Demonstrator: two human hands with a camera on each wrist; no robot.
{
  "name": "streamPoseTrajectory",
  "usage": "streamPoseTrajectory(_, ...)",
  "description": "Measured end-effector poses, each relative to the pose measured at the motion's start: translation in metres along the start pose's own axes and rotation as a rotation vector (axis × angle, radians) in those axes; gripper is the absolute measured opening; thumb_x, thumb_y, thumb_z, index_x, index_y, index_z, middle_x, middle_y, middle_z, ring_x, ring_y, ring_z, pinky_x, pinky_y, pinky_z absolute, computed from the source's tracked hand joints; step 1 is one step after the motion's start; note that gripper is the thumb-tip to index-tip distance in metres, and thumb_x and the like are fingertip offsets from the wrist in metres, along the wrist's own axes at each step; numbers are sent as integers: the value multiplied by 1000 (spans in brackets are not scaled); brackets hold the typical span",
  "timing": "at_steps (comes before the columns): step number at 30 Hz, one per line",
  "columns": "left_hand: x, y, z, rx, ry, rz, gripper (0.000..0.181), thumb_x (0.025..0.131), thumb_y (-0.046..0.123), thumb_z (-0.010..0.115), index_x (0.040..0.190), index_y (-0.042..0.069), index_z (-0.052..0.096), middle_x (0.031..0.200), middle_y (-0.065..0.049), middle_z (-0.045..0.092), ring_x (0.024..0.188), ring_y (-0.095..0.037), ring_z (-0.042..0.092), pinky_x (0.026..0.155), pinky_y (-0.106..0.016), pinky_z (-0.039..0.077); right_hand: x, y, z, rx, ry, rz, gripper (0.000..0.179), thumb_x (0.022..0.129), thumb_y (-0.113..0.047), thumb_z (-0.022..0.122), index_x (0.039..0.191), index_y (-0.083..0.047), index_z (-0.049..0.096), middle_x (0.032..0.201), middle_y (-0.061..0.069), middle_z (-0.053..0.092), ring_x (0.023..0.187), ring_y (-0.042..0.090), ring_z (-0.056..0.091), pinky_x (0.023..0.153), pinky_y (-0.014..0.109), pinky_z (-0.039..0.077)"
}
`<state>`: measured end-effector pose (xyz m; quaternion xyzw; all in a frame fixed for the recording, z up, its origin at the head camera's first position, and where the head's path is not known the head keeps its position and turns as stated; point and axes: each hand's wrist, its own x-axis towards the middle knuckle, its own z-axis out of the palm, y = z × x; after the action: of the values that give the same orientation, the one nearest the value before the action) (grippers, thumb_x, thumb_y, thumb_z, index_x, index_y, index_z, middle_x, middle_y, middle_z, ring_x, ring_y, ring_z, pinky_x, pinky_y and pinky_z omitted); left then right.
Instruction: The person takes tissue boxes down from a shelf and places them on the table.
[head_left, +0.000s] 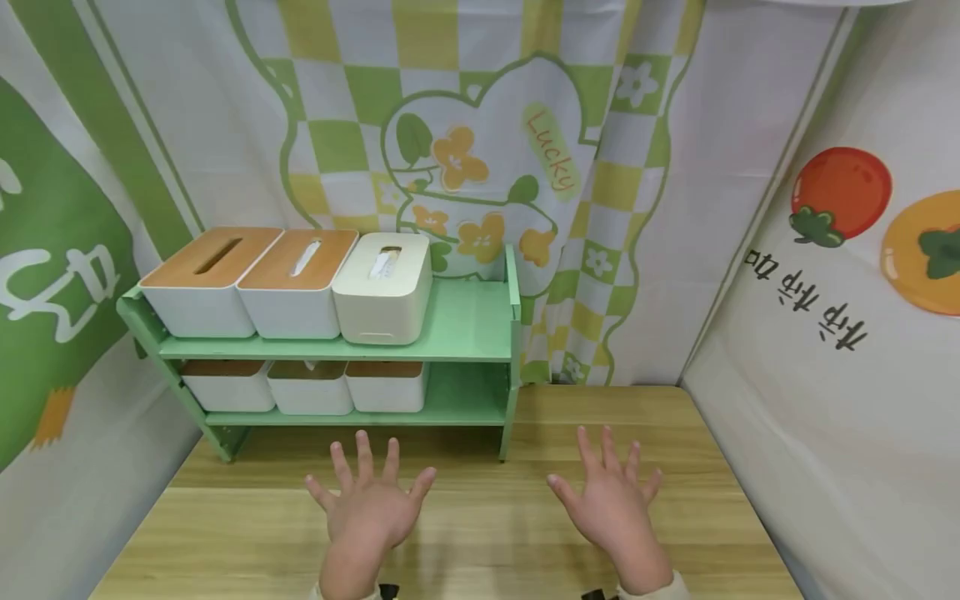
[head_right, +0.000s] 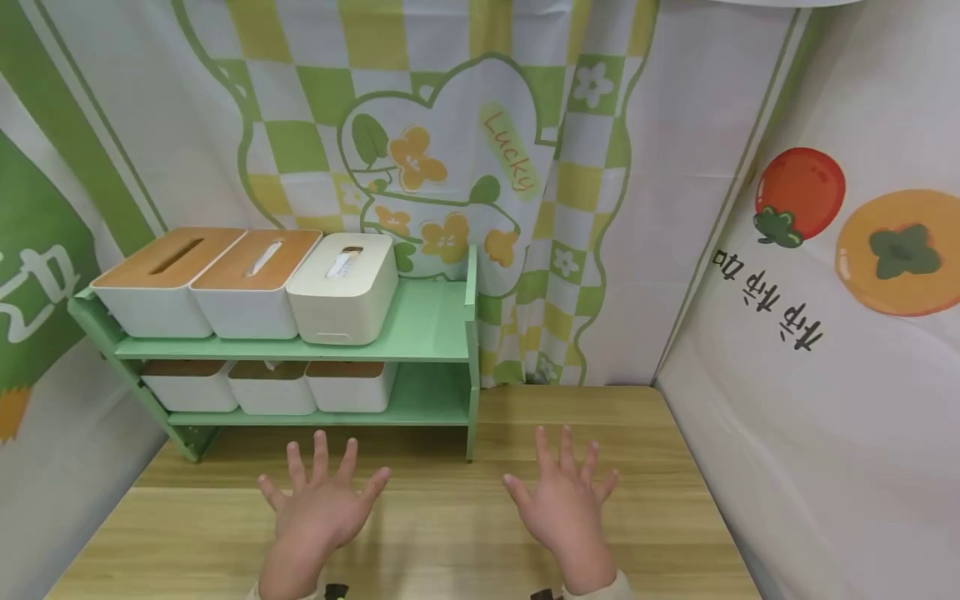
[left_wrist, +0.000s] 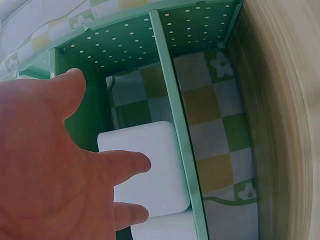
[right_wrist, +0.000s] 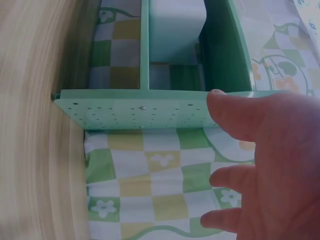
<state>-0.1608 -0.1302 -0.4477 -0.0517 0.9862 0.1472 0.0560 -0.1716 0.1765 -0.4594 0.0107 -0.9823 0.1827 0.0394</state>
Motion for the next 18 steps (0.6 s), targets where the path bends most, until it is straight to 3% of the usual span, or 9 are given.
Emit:
streamPoseTrajectory(11, 4, -8, 2, -10, -13, -1, 104, 86, 84, 4, 159, 12, 21, 158, -27, -13, 136, -53, -27, 84, -69, -34, 10, -4, 6, 38, 112, -67, 93, 92, -72, 47, 161, -19, 16, 163, 21, 8, 141, 57, 2, 95, 83, -2)
streamPoseTrajectory(18, 11, -15, 2, -49, 93, 4, 98, 89, 82, 8, 161, 15, 16, 161, -26, -10, 135, -51, -30, 86, -68, -32, 19, -4, 9, 111, 271, -142, 93, 92, -60, 60, 161, -16, 17, 164, 19, 8, 142, 55, 7, 99, 81, 6)
